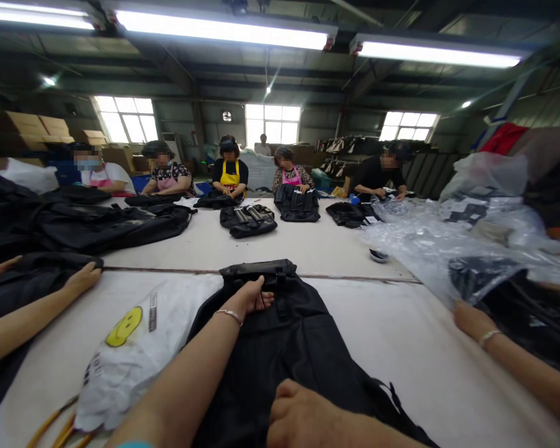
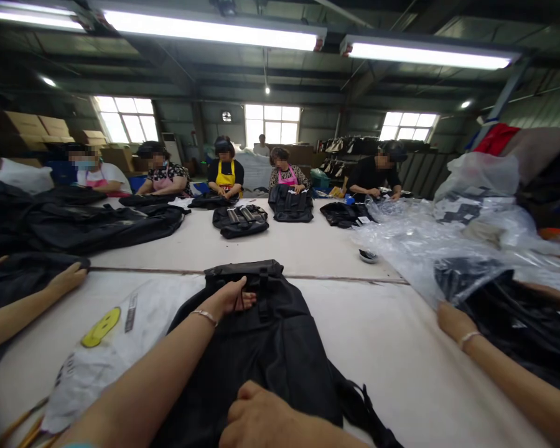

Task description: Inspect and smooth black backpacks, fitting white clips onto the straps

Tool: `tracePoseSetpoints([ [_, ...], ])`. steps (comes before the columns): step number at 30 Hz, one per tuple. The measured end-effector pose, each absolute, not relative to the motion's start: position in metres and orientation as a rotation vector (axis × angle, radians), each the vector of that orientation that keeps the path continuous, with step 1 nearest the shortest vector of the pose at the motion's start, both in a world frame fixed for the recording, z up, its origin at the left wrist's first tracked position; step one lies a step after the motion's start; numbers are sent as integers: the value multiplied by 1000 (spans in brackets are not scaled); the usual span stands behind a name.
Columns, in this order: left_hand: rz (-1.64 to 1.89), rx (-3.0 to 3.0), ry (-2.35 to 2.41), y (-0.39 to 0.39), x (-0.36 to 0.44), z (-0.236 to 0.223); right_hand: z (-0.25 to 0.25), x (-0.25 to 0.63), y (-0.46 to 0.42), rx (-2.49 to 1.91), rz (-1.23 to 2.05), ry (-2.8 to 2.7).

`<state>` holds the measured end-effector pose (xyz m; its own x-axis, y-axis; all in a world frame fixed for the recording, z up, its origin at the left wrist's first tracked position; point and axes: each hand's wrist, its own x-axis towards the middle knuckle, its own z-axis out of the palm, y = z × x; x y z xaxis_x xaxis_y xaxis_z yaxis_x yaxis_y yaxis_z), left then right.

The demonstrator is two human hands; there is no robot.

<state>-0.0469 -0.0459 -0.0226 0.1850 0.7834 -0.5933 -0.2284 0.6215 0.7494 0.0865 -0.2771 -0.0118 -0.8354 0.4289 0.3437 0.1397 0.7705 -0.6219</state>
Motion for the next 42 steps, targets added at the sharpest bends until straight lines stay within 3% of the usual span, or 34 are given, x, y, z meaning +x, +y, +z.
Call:
tracePoseSetpoints([
  [3, 729, 891, 1348, -59, -96, -6, 10, 124, -265, -554, 688, -2463],
  [6, 814, 1256, 1581, -63, -150, 5, 19, 163, -222, -1040, 605, -2164],
  [9, 566, 1956, 1926, -53, -182, -2, 8, 185, -155, -1565, 373, -1980],
  [11, 400, 2090, 1922, -42, -186, -14, -5, 187, -111, -1717, 311, -2004],
  [18, 245, 2076, 2050, -8, -165, -40, -38, 160, -24, -1923, 360, -2098],
  [31, 409, 1732, 2175, 14, -164, -68, -68, 157, 0, -2215, 285, -1970],
  [42, 677, 1545, 1764, 5, -181, -57, -77, 191, -1, -1899, 452, -2014],
])
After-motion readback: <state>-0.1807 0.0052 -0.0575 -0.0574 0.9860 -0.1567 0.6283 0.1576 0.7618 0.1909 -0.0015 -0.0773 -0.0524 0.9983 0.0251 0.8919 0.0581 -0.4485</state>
